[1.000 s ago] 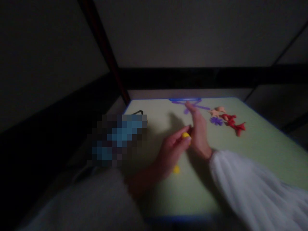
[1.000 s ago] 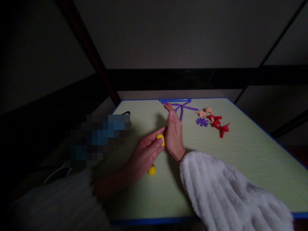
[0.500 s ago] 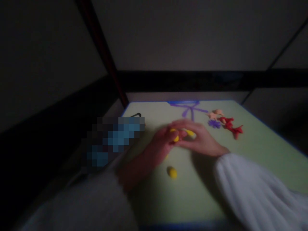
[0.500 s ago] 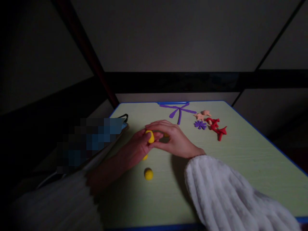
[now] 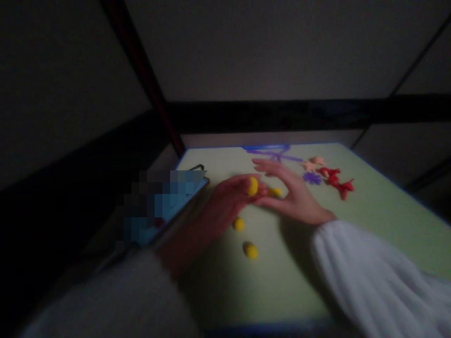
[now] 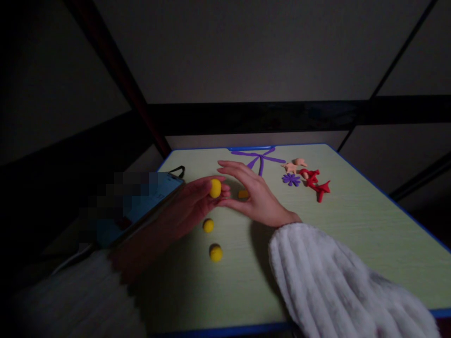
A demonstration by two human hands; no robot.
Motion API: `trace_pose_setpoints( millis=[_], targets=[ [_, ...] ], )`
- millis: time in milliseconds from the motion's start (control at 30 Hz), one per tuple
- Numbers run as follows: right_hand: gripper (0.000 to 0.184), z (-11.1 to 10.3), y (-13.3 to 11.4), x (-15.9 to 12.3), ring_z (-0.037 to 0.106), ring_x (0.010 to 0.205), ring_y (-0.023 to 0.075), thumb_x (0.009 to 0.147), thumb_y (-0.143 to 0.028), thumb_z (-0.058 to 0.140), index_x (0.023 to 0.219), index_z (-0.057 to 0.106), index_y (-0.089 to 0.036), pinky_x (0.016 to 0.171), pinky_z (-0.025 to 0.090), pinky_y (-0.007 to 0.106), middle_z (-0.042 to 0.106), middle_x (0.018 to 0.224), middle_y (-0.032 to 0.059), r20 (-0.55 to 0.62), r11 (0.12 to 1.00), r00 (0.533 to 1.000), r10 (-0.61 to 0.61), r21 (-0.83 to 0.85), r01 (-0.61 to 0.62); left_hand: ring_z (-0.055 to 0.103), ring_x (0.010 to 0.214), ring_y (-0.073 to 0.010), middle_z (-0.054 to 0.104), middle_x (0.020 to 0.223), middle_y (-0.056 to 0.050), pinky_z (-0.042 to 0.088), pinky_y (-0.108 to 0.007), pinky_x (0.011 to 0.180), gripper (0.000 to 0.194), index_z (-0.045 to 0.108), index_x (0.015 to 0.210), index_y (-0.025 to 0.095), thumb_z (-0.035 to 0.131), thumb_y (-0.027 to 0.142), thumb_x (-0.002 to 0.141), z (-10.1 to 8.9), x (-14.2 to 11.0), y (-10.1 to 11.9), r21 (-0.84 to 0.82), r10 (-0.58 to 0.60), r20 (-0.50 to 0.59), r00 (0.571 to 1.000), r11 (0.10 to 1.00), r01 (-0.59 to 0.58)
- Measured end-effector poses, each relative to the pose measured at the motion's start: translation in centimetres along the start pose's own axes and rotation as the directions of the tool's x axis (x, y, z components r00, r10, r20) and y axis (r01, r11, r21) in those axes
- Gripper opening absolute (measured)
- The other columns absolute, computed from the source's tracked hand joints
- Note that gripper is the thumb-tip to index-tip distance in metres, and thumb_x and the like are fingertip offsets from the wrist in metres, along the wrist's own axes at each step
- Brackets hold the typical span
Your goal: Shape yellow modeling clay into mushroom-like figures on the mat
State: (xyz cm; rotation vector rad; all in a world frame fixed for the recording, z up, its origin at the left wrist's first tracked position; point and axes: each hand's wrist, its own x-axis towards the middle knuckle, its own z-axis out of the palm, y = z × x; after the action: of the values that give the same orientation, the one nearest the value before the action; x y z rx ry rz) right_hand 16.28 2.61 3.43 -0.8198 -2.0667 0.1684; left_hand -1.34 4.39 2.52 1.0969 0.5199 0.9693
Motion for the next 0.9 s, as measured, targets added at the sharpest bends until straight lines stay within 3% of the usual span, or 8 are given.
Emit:
trace_pose_setpoints(
  millis=[100,200,300,433,600,733,800,900],
  targets=[
    [0.028,-1.3,1.7,-0.1,0.061,0.102,0.0232,0.081,-0.032,0.062,0.105,0.062,-0.017,0.088,0.048,0.037,0.067,0.108,0.0100,0.030,0.992,0.994,0.104,-0.075,-0.101,0.064,0.080,-0.0163,0.070,0.086,-0.004,0.050,-0.030,0.080,0.022,0.065,0.088,0.015,0.069,0.024,0.068,-1.8,0.6,0.1,0.455,0.119,-0.139,0.983,0.890,-0.044],
    [0.017,-2.2,3.5,-0.4,0.064,0.085,0.0217,0.082,-0.029,0.059,0.089,0.066,-0.015,0.077,0.050,0.036,0.069,0.092,0.0095,0.050,0.964,0.972,0.230,-0.151,-0.221,0.063,0.082,-0.0210,0.070,0.088,-0.006,0.049,-0.035,0.079,0.016,0.067,0.082,0.016,0.066,0.016,0.066,-3.4,1.0,-0.7,0.806,0.228,-0.149,0.962,0.592,-0.015],
    [0.016,-2.2,4.8,-0.9,0.062,0.070,0.0184,0.079,-0.028,0.059,0.083,0.066,-0.014,0.065,0.050,0.032,0.068,0.083,0.0092,0.130,0.912,0.912,0.388,-0.197,-0.360,0.062,0.090,-0.0251,0.070,0.092,-0.007,0.047,-0.039,0.086,0.017,0.068,0.079,0.018,0.062,0.008,0.065,-4.2,1.3,-1.9,0.918,0.241,-0.097,0.966,0.396,-0.007],
    [0.019,-1.6,5.8,-1.7,0.057,0.061,0.0152,0.072,-0.029,0.064,0.083,0.063,-0.014,0.054,0.046,0.027,0.064,0.074,0.0054,0.248,0.830,0.792,0.558,-0.183,-0.527,0.062,0.094,-0.0243,0.070,0.096,-0.007,0.046,-0.038,0.091,0.022,0.067,0.081,0.018,0.058,0.003,0.068,-4.2,1.6,-2.9,0.956,0.281,-0.085,0.956,0.294,-0.002],
    [0.015,-1.6,6.4,-1.9,0.052,0.055,0.0122,0.068,-0.028,0.065,0.070,0.057,-0.016,0.049,0.042,0.025,0.057,0.064,0.0011,0.328,0.778,0.724,0.607,-0.060,-0.625,0.061,0.096,-0.0225,0.068,0.099,-0.007,0.045,-0.038,0.093,0.026,0.066,0.091,0.016,0.059,0.004,0.068,-4.3,1.9,-3.4,0.957,0.327,-0.083,0.941,0.290,-0.016],
    [0.018,-1.5,5.8,-1.4,0.050,0.051,0.0106,0.064,-0.028,0.067,0.066,0.053,-0.017,0.045,0.039,0.023,0.055,0.059,-0.0008,0.273,0.762,0.741,0.613,0.044,-0.646,0.058,0.102,-0.0211,0.065,0.106,-0.007,0.044,-0.039,0.096,0.031,0.064,0.096,0.017,0.064,0.008,0.066,-3.8,1.8,-3.2,0.941,0.370,-0.086,0.925,0.335,-0.047],
    [0.021,-1.3,4.8,-0.9,0.052,0.051,0.0109,0.062,-0.029,0.070,0.068,0.054,-0.017,0.044,0.040,0.022,0.058,0.059,-0.0006,0.210,0.756,0.761,0.614,0.120,-0.644,0.059,0.101,-0.0209,0.064,0.110,-0.008,0.046,-0.038,0.093,0.030,0.063,0.099,0.018,0.065,0.015,0.069,-3.1,1.6,-2.7,0.896,0.375,-0.126,0.919,0.441,-0.057],
    [0.028,-0.8,3.0,-0.2,0.062,0.057,0.0147,0.059,-0.030,0.076,0.074,0.057,-0.017,0.048,0.047,0.024,0.066,0.065,0.0019,0.141,0.731,0.777,0.614,0.272,-0.626,0.062,0.095,-0.0212,0.067,0.106,-0.010,0.050,-0.034,0.086,0.023,0.065,0.094,0.016,0.064,0.026,0.073,-2.1,1.2,-2.1,0.742,0.281,-0.136,0.950,0.664,-0.090]
  ],
)
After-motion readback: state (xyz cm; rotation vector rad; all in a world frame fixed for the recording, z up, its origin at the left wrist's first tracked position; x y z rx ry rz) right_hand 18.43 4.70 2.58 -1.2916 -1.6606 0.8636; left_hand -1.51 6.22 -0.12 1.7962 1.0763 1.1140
